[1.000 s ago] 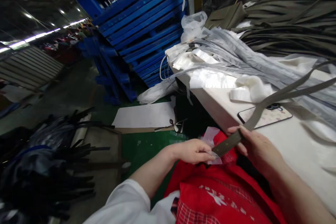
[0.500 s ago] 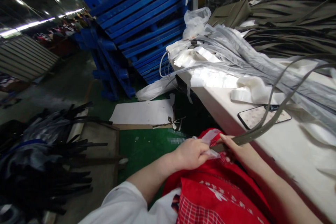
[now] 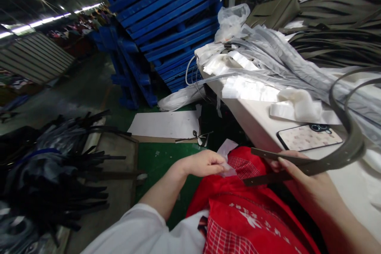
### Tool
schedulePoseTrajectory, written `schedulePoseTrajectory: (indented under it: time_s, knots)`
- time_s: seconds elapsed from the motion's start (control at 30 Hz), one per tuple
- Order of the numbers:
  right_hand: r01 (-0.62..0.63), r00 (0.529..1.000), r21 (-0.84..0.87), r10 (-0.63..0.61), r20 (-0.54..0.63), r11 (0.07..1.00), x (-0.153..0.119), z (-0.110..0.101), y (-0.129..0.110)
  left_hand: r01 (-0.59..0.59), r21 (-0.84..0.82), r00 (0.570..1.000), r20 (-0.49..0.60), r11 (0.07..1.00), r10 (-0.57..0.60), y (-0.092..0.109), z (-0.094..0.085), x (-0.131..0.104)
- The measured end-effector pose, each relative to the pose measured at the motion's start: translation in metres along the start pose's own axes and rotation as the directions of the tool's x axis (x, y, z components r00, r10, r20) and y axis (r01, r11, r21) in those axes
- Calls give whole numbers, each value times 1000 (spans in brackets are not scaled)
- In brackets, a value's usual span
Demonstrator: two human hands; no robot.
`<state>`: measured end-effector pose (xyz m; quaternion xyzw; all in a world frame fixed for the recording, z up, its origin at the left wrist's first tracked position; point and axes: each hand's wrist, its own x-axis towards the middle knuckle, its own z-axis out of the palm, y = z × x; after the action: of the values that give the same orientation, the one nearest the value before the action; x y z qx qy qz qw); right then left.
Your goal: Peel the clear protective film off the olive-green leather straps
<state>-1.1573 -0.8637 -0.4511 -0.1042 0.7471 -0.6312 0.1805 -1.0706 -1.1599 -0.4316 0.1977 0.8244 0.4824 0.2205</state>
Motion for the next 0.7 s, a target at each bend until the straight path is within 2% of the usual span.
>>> schedulePoseTrajectory:
  time_s: [0.13, 0.3, 0.47, 0.7]
  knots:
    - [-54, 998, 97, 51, 34, 994, -2, -3, -1, -84, -36, 988, 124, 996, 88, 4, 11, 12]
    - [-75, 995, 59, 71, 66, 995, -2, -6, 0, -139, -112, 972, 175, 984, 157, 10, 15, 19]
    - [-107, 974, 2, 104, 201, 994, -4, -5, -10, -159, -70, 947, 271, 985, 172, 12, 13, 26]
    - [-161, 932, -21, 159, 325, 987, -5, -2, -15, -195, -14, 939, 285, 981, 191, 17, 12, 44]
